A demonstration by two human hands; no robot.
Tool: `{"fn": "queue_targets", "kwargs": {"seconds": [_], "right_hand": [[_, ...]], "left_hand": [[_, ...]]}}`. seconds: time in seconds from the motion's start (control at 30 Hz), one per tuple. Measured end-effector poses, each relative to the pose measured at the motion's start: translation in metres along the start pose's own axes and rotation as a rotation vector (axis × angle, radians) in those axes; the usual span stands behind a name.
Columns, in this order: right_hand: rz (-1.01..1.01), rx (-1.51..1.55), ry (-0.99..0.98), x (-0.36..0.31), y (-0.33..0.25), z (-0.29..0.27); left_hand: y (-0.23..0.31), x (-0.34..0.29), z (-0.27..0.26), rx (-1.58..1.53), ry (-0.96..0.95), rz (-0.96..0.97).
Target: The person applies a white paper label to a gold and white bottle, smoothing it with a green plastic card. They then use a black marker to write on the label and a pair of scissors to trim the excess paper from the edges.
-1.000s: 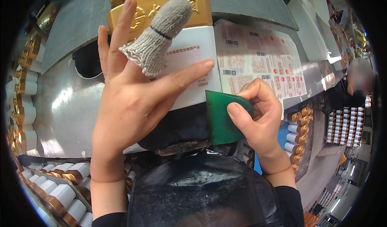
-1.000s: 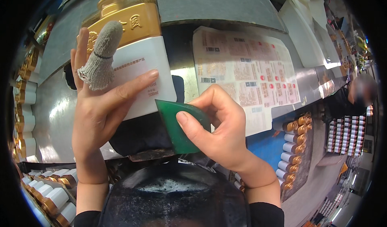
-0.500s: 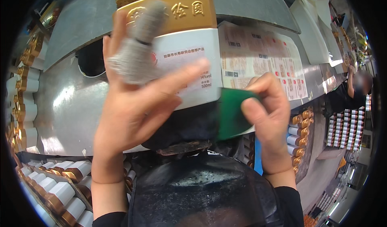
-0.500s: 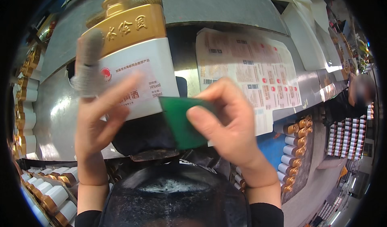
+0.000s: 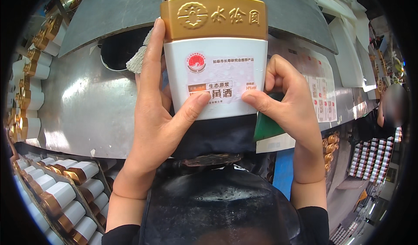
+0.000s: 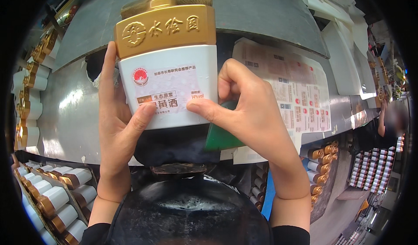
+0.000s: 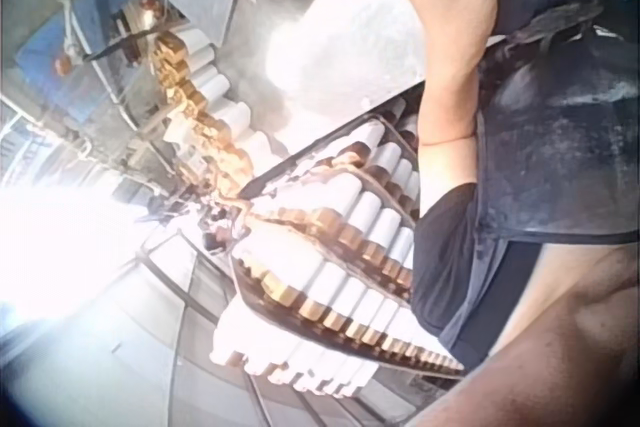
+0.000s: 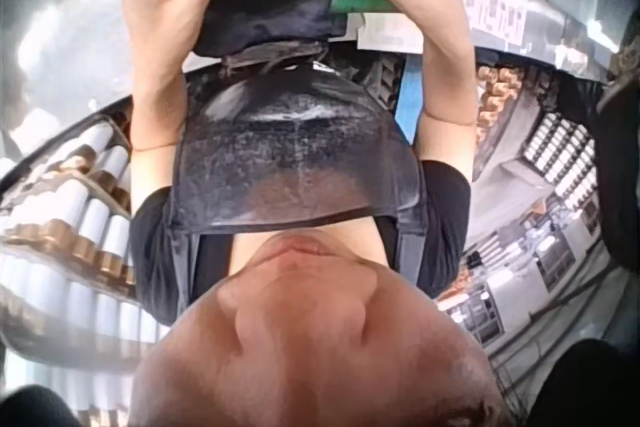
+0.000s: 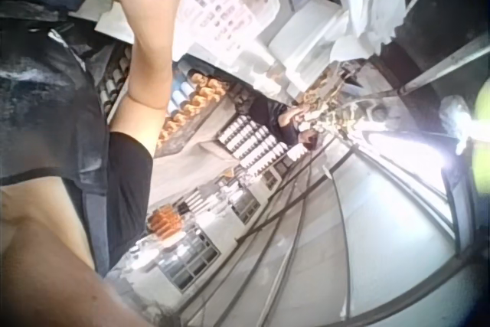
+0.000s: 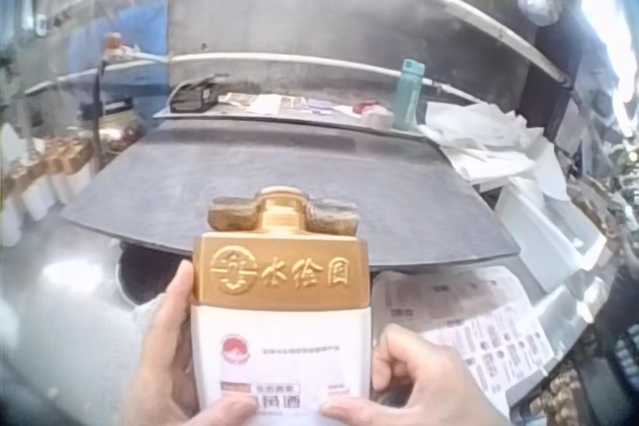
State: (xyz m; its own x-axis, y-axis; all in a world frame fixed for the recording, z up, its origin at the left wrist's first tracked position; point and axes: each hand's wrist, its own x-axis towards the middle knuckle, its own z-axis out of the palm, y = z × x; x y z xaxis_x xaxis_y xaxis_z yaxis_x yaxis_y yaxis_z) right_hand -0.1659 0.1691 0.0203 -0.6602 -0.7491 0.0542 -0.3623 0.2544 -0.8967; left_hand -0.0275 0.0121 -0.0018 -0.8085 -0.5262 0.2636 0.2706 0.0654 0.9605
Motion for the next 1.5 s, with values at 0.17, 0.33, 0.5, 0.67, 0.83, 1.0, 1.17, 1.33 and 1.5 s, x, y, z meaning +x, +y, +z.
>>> {"fn": "queue_targets", "kwargs": {"seconds": [0.17,0.33,0.5,0.67,0.83,1.0,1.17,1.33,1.5], "right_hand": [[0.116,0.131,-0.056,0.001,-0.004,-0.003],[0.077,0.033,-0.107,0.0,-0.004,-0.004],[0.093,0.14,-0.131,0.0,-0.003,-0.006],[0.182,0.259,-0.076,0.0,-0.003,-0.005],[0.18,0.636,0.077,-0.013,0.011,-0.022],[0.098,0.463,0.129,-0.058,-0.007,-0.002],[0.197,0.366,0.072,-0.057,-0.01,0.005],[0.181,0.332,0.049,-0.053,-0.01,0.005],[0.171,0.337,0.048,-0.053,-0.007,0.005]], "left_hand": [[0.002,0.0,0.001,-0.031,0.022,-0.032],[-0.004,0.0,0.003,0.004,0.029,0.031],[-0.001,0.0,0.0,-0.002,0.01,0.005],[-0.002,0.0,0.004,0.021,0.032,0.036],[-0.008,-0.001,-0.001,0.063,0.037,0.056],[-0.01,-0.003,0.001,0.018,0.079,0.032],[-0.007,-0.003,0.001,0.065,0.084,0.031],[-0.007,-0.004,0.002,0.066,0.1,0.028],[-0.005,-0.004,0.003,0.051,0.099,0.019]]}}
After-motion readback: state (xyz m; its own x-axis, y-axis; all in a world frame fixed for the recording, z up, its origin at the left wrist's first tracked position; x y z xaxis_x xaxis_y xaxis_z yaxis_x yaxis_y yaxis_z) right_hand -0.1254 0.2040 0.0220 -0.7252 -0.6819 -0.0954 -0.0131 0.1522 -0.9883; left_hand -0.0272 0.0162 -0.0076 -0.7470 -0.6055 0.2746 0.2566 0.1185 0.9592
